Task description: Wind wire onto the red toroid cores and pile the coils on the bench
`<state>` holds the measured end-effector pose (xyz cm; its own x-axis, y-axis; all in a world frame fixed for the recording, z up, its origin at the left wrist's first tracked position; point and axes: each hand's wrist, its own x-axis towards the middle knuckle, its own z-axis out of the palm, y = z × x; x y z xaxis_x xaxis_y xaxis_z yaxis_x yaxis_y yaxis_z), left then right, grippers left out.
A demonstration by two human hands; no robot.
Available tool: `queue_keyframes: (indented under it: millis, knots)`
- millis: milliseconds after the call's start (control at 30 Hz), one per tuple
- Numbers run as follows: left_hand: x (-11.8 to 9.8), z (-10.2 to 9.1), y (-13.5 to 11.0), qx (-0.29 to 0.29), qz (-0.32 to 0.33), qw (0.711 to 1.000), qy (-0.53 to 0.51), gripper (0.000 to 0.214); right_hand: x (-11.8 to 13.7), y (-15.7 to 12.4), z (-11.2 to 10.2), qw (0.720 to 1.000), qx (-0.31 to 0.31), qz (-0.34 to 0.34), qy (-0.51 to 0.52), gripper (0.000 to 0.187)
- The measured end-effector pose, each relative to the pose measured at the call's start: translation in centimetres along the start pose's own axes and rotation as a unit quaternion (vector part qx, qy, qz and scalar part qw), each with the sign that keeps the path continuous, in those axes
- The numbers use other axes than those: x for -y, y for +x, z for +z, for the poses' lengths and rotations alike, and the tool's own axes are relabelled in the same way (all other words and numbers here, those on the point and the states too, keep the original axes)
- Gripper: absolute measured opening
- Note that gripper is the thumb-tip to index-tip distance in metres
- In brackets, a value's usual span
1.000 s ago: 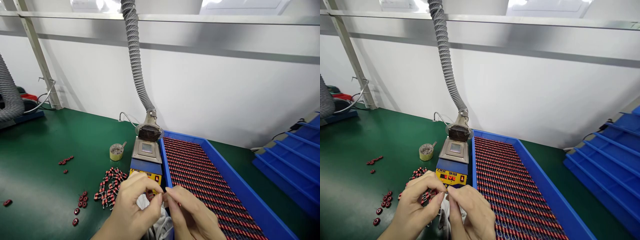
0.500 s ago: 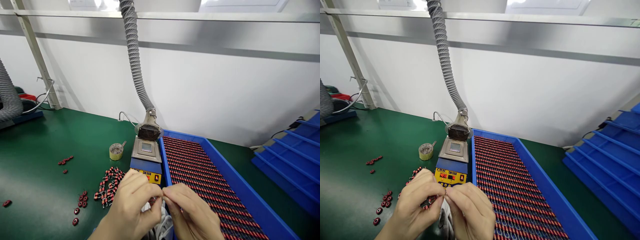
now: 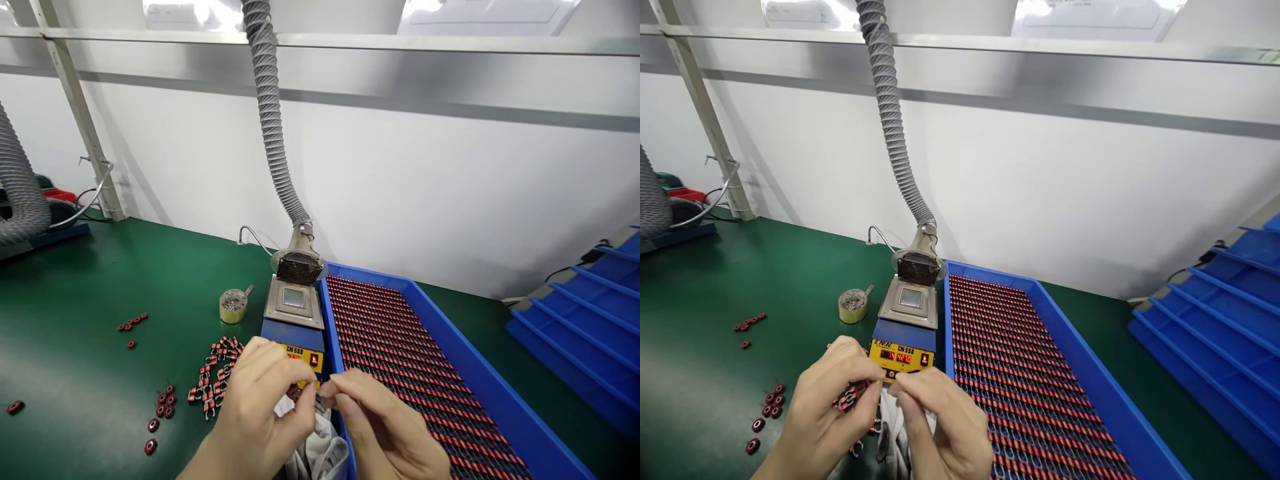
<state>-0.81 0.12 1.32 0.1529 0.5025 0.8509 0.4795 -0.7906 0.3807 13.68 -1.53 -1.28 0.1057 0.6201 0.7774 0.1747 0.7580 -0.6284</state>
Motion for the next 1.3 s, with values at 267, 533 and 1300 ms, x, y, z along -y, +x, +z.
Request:
queue_keyframes:
  millis: [267,533,1300]
  knots:
    - [-0.1,0.0,0.1,0.035,-0.05,0.994,-0.095,0.021,-0.3,0.6,-0.2,0.998,0.047,-0.035,0.024,0.041]
    - [0.1,1.0,-0.4,0.009,0.049,0.999,0.009,0.022,-0.2,0.1,-0.3,0.997,0.065,0.0,-0.039,0.016]
    - [-0.1,1.7,-0.9,-0.039,0.103,0.987,0.121,0.019,-0.5,-0.2,-0.2,0.983,0.064,0.161,0.068,0.039]
